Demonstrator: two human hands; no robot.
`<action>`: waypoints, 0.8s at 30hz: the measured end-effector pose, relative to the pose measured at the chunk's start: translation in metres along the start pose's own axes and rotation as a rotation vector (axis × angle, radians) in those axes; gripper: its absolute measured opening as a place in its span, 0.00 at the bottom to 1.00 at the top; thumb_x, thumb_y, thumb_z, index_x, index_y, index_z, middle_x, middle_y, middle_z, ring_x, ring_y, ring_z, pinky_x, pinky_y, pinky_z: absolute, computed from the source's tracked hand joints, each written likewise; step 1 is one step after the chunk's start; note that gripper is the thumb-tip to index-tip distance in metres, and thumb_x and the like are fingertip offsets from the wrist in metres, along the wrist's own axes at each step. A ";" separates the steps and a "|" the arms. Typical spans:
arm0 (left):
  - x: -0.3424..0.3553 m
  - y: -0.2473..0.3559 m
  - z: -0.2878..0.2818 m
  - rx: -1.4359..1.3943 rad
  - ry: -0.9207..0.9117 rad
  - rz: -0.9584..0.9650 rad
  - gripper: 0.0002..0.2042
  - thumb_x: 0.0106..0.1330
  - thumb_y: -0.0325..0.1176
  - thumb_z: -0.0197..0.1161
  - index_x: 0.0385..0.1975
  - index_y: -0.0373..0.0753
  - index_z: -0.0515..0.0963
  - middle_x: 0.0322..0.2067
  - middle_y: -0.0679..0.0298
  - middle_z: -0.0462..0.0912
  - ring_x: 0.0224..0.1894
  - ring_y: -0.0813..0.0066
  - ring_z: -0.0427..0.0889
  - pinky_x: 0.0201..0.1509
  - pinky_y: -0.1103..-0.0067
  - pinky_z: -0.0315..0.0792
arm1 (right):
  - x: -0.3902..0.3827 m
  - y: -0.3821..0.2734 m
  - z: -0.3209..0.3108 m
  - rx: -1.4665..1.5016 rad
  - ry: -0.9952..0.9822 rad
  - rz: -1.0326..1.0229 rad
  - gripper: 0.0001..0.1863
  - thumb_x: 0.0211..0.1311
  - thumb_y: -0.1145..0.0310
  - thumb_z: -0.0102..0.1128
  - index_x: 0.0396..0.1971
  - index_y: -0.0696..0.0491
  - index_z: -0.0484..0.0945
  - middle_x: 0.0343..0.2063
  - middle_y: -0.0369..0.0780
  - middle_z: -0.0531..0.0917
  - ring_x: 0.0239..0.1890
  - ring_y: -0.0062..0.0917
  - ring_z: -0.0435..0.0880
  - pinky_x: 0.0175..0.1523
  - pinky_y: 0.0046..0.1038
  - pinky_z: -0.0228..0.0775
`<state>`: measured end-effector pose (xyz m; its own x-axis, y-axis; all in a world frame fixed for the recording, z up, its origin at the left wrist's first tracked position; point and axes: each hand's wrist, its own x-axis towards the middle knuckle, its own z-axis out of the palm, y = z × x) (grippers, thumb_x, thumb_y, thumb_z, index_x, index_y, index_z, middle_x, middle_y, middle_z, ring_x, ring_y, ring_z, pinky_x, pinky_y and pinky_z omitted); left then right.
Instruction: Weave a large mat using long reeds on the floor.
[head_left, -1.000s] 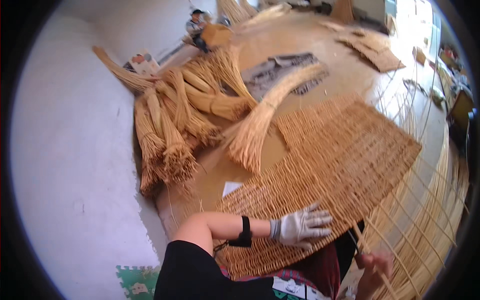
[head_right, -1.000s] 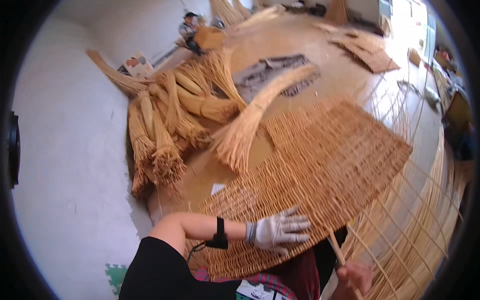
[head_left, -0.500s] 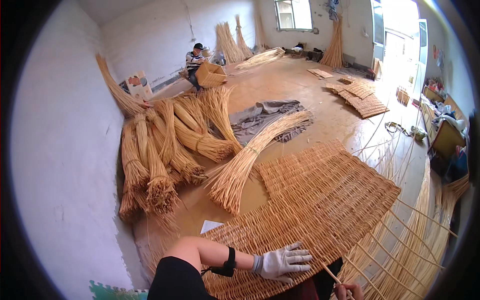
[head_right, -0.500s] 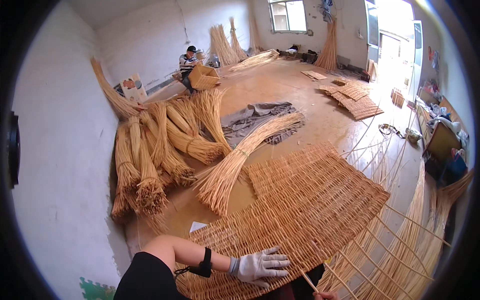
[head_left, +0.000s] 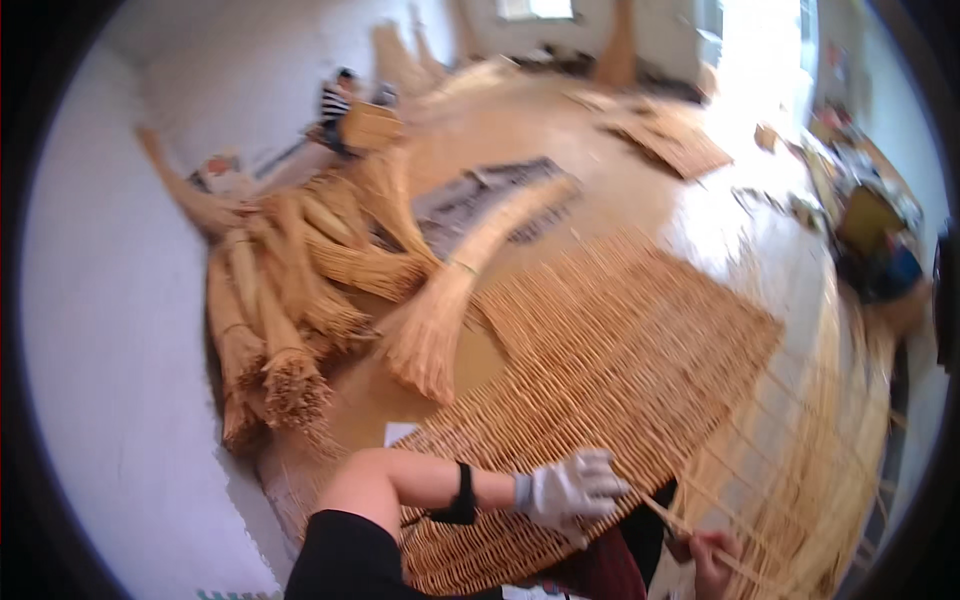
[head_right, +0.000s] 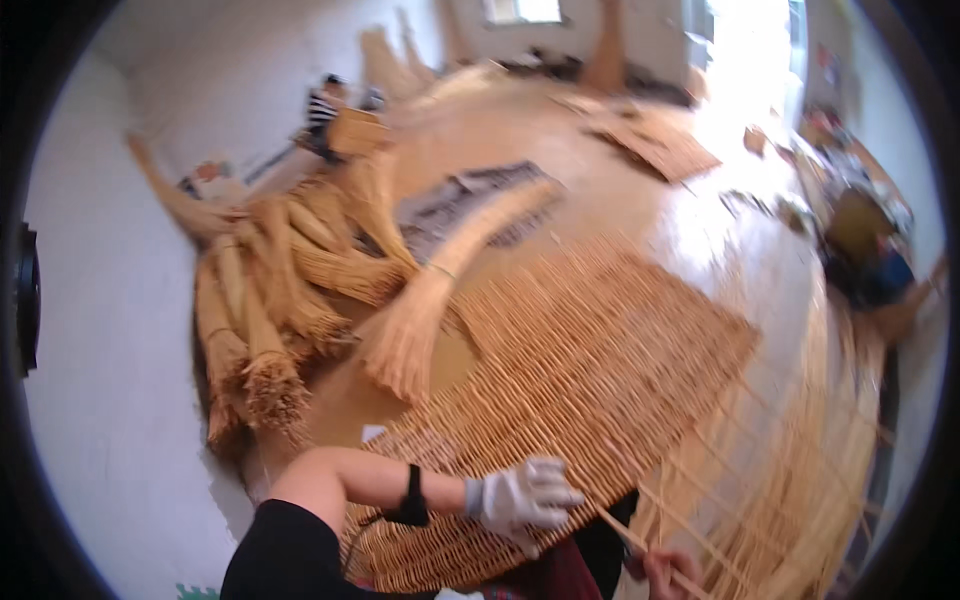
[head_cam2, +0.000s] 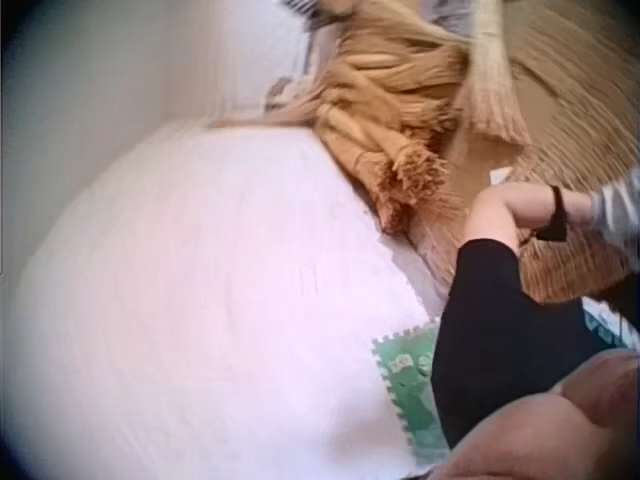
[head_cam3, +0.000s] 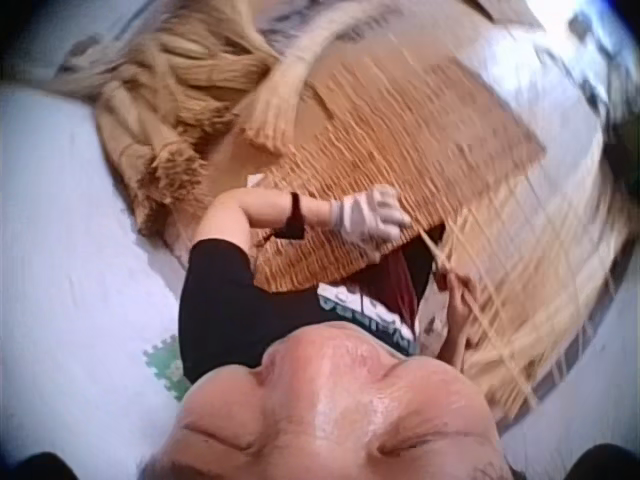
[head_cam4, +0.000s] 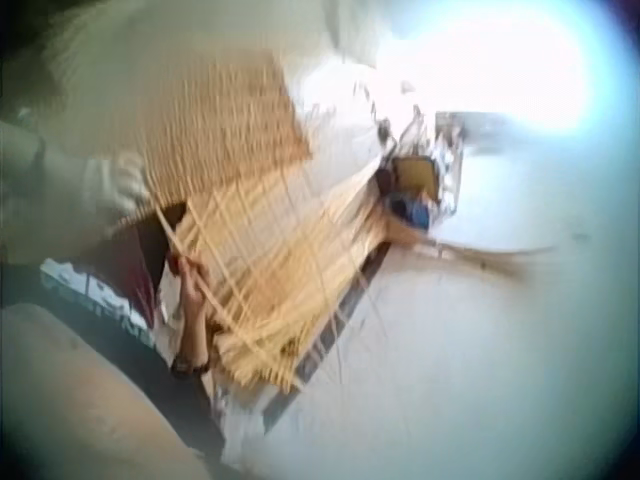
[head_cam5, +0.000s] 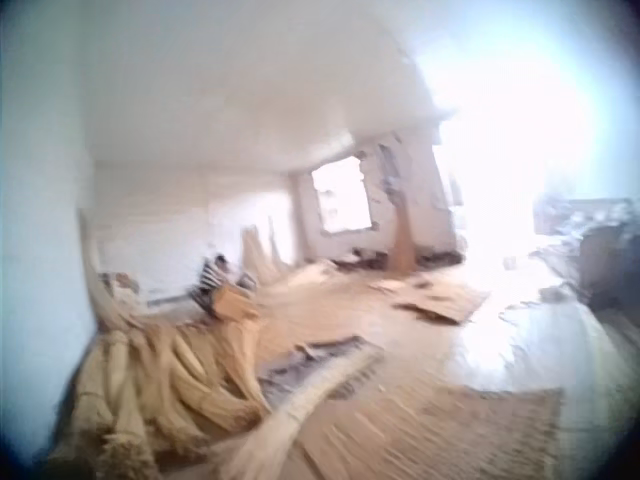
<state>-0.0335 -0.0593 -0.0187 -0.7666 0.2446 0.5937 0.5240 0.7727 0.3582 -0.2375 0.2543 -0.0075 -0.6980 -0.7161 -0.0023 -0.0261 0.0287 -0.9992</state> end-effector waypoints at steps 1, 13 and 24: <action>0.002 -0.003 0.001 -0.045 0.035 -0.001 0.37 0.56 0.68 0.74 0.55 0.46 0.76 0.65 0.50 0.76 0.62 0.45 0.77 0.72 0.38 0.59 | -0.002 -0.003 -0.004 0.037 -0.026 0.054 0.06 0.68 0.73 0.69 0.32 0.57 0.81 0.31 0.42 0.88 0.37 0.25 0.86 0.44 0.32 0.79; 0.028 0.002 0.009 0.181 -0.202 -0.303 0.46 0.55 0.71 0.70 0.72 0.50 0.74 0.73 0.58 0.71 0.79 0.53 0.62 0.85 0.47 0.43 | -0.001 -0.026 0.003 -0.092 -0.047 0.034 0.08 0.74 0.70 0.66 0.44 0.59 0.86 0.40 0.41 0.89 0.43 0.23 0.87 0.49 0.25 0.79; 0.024 -0.006 0.016 0.112 -0.327 -0.315 0.49 0.55 0.72 0.68 0.74 0.46 0.72 0.76 0.57 0.66 0.84 0.48 0.46 0.84 0.42 0.33 | 0.020 -0.049 0.025 -0.327 -0.308 0.260 0.22 0.79 0.65 0.46 0.61 0.54 0.83 0.31 0.43 0.88 0.28 0.28 0.88 0.38 0.30 0.81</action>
<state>-0.0607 -0.0485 -0.0180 -0.9681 0.1455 0.2039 0.2172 0.8931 0.3940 -0.2325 0.2208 0.0403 -0.4691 -0.8272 -0.3093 -0.1369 0.4141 -0.8999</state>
